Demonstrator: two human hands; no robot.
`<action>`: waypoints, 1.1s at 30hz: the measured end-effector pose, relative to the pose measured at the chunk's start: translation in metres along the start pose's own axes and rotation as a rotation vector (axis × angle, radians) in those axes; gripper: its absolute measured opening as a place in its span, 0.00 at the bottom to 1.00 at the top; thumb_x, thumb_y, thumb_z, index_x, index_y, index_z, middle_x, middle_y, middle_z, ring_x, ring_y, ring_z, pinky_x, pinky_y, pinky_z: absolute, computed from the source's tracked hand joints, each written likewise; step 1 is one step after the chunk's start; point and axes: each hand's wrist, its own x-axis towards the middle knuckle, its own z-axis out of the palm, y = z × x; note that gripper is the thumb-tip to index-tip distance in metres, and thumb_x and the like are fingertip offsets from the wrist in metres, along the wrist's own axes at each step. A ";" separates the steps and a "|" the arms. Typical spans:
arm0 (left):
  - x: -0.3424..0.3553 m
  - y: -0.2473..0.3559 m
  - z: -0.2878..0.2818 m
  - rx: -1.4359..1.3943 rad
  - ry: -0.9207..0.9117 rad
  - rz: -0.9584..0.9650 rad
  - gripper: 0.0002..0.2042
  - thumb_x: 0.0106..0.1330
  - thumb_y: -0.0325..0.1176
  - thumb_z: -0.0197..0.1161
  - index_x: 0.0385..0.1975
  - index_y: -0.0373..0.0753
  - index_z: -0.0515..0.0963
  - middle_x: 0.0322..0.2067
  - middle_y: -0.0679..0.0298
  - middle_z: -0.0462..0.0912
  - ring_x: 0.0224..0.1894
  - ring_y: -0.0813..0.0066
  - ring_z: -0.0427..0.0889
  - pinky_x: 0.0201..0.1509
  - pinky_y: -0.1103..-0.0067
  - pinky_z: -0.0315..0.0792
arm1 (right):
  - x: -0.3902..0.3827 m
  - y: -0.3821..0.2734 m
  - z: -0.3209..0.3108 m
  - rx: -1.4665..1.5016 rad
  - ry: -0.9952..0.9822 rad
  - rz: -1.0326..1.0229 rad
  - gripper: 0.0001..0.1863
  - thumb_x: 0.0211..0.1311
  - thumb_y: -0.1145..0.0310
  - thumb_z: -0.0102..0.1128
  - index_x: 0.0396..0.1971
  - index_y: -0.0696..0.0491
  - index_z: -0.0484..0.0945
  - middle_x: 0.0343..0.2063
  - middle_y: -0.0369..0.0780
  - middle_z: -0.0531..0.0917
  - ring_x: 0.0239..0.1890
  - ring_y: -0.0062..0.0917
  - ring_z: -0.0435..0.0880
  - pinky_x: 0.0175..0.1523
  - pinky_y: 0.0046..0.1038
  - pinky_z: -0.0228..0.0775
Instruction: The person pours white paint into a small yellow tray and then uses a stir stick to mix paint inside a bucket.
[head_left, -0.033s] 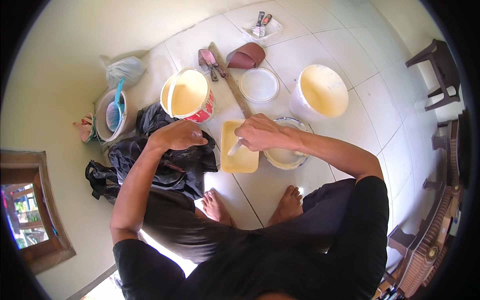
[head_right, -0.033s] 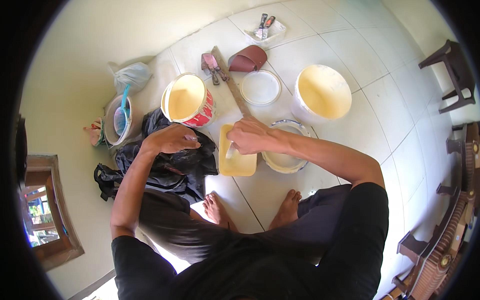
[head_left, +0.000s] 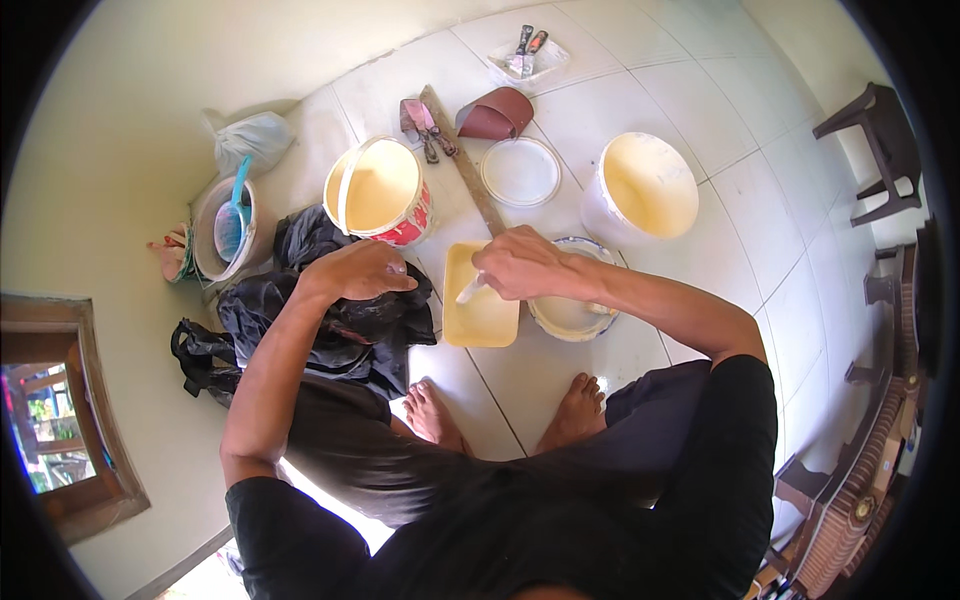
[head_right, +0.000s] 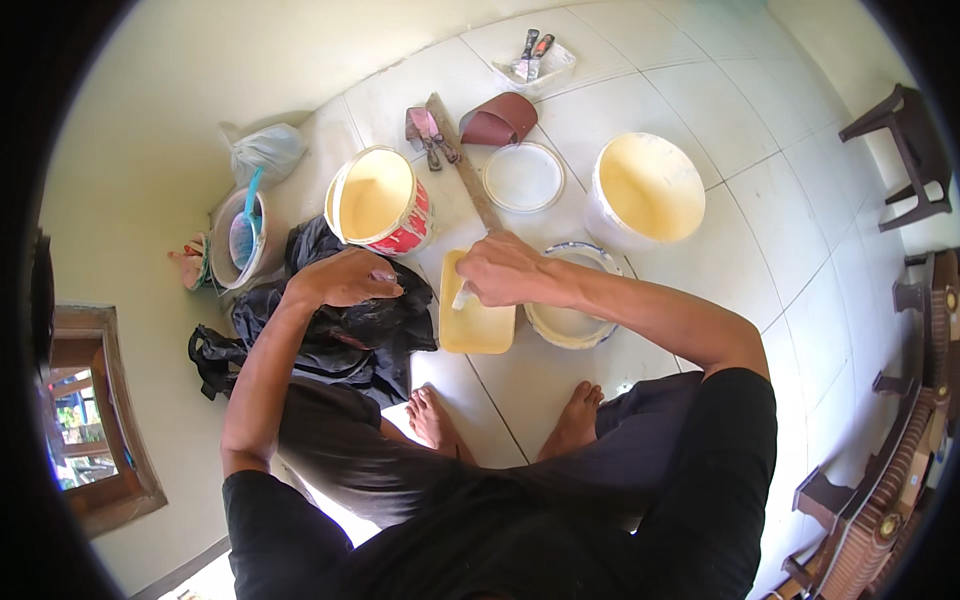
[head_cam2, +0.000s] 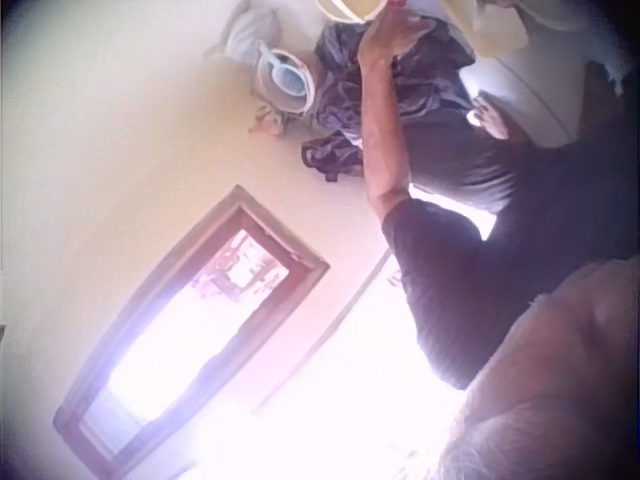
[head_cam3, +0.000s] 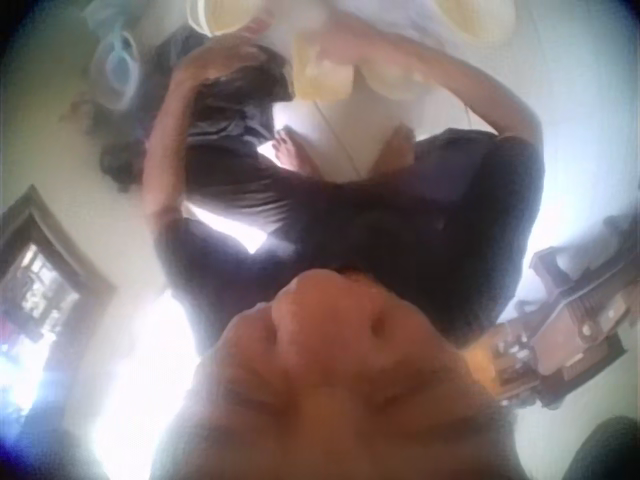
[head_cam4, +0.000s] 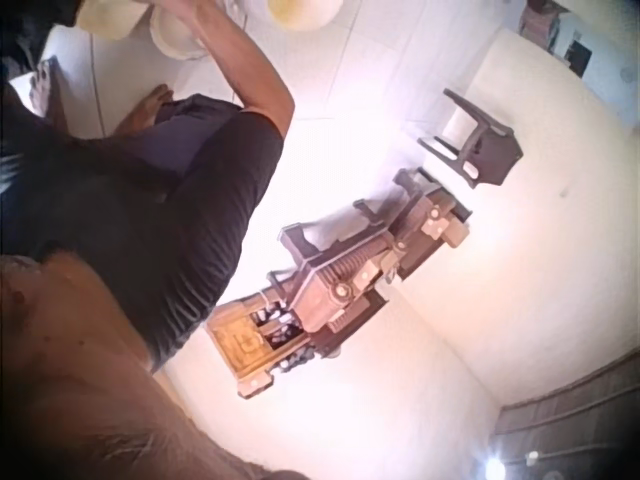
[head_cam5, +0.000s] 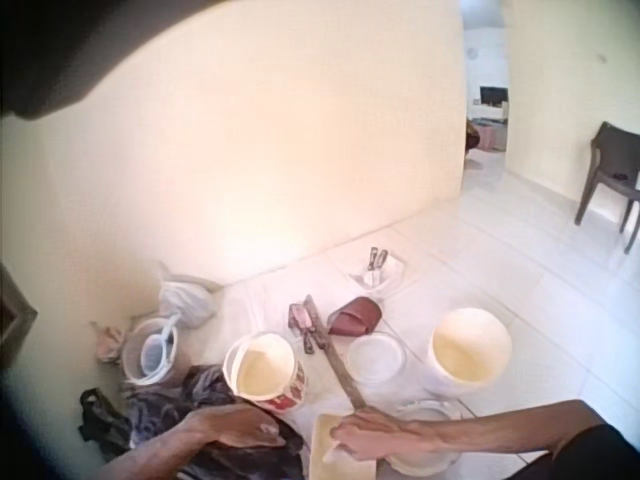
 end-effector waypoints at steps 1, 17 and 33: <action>-0.003 -0.002 -0.001 0.009 0.012 -0.007 0.23 0.64 0.51 0.61 0.35 0.30 0.82 0.35 0.45 0.84 0.41 0.51 0.83 0.47 0.65 0.73 | 0.003 0.002 -0.002 -0.023 0.028 0.035 0.08 0.47 0.72 0.63 0.16 0.61 0.78 0.16 0.53 0.79 0.21 0.50 0.80 0.29 0.44 0.71; -0.003 0.006 -0.005 0.015 -0.036 -0.038 0.24 0.65 0.51 0.61 0.38 0.29 0.82 0.36 0.45 0.84 0.43 0.50 0.83 0.49 0.67 0.74 | -0.009 0.005 -0.025 -0.122 -0.142 0.002 0.11 0.46 0.71 0.63 0.14 0.61 0.75 0.15 0.54 0.76 0.20 0.50 0.78 0.26 0.44 0.69; -0.001 -0.003 0.000 0.015 -0.009 -0.001 0.19 0.65 0.45 0.63 0.34 0.30 0.81 0.29 0.49 0.83 0.32 0.58 0.81 0.41 0.68 0.73 | -0.004 0.022 -0.030 -0.248 -0.059 0.118 0.06 0.34 0.72 0.60 0.11 0.60 0.77 0.15 0.52 0.78 0.21 0.48 0.81 0.28 0.43 0.73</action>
